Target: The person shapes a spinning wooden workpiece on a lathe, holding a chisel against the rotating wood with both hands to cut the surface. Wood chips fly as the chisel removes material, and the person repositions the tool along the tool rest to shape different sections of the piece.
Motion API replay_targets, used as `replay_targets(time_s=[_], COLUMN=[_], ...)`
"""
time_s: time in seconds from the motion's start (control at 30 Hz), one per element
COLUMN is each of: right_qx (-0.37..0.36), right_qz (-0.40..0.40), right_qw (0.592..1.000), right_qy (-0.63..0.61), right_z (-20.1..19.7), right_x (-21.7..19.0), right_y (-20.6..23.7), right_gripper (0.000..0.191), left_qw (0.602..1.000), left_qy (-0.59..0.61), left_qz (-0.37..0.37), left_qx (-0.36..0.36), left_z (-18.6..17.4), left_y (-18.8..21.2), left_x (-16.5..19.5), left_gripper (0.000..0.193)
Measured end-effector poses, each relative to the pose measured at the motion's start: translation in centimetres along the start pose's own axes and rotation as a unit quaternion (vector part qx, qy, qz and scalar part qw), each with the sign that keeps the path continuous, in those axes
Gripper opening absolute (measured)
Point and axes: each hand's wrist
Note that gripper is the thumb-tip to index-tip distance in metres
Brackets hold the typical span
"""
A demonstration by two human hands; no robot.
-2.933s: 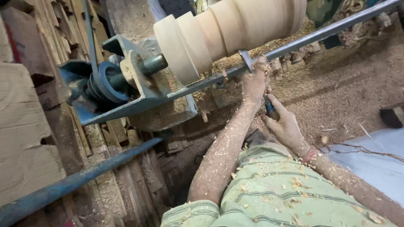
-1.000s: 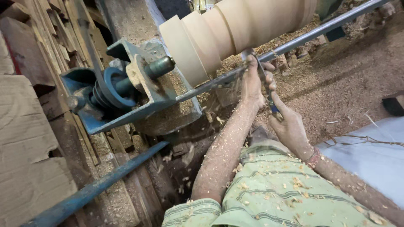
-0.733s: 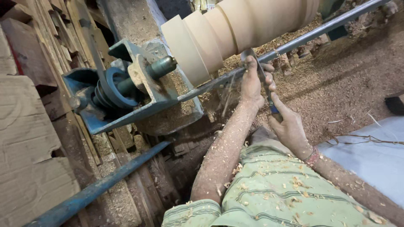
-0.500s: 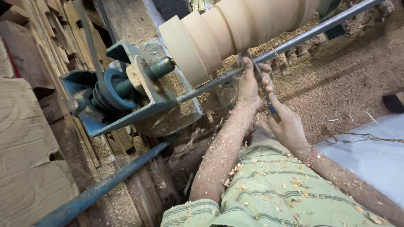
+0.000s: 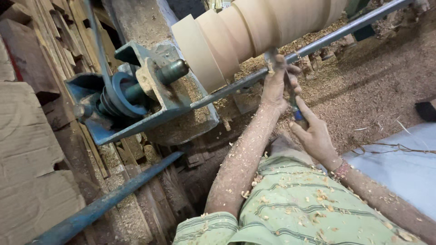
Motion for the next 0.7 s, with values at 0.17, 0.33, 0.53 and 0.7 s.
replay_targets(time_s=[0.17,0.33,0.53,0.7], right_qx=[0.032,0.032,0.019,0.016], right_qz=[-0.087,-0.112,-0.11,-0.123], right_qw=[0.995,0.993,0.993,0.991], right_qy=[0.023,0.024,0.033,0.049], right_z=[1.5,1.6,1.3,0.9], right_x=[-0.6,-0.5,0.2,0.6], right_y=[-0.3,-0.4,-0.8,-1.0], right_gripper=[0.073,0.073,0.074,0.074], left_qw=[0.992,0.996,0.996,0.996], left_qy=[-0.067,-0.042,-0.048,-0.04], left_qz=[0.002,0.023,0.031,0.038], left_qx=[0.105,0.074,0.075,0.063], left_z=[0.0,0.2,-0.3,-0.4], left_y=[0.2,0.2,0.4,0.2], left_x=[0.4,0.8,0.8,0.5], left_gripper=[0.045,0.028,0.023,0.024])
Point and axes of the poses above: each hand's wrist, its own y-axis away from the middle knuckle, its own z-axis out of the palm, x = y × z, and after that the axes turned 6 degrees about -y, right-handed
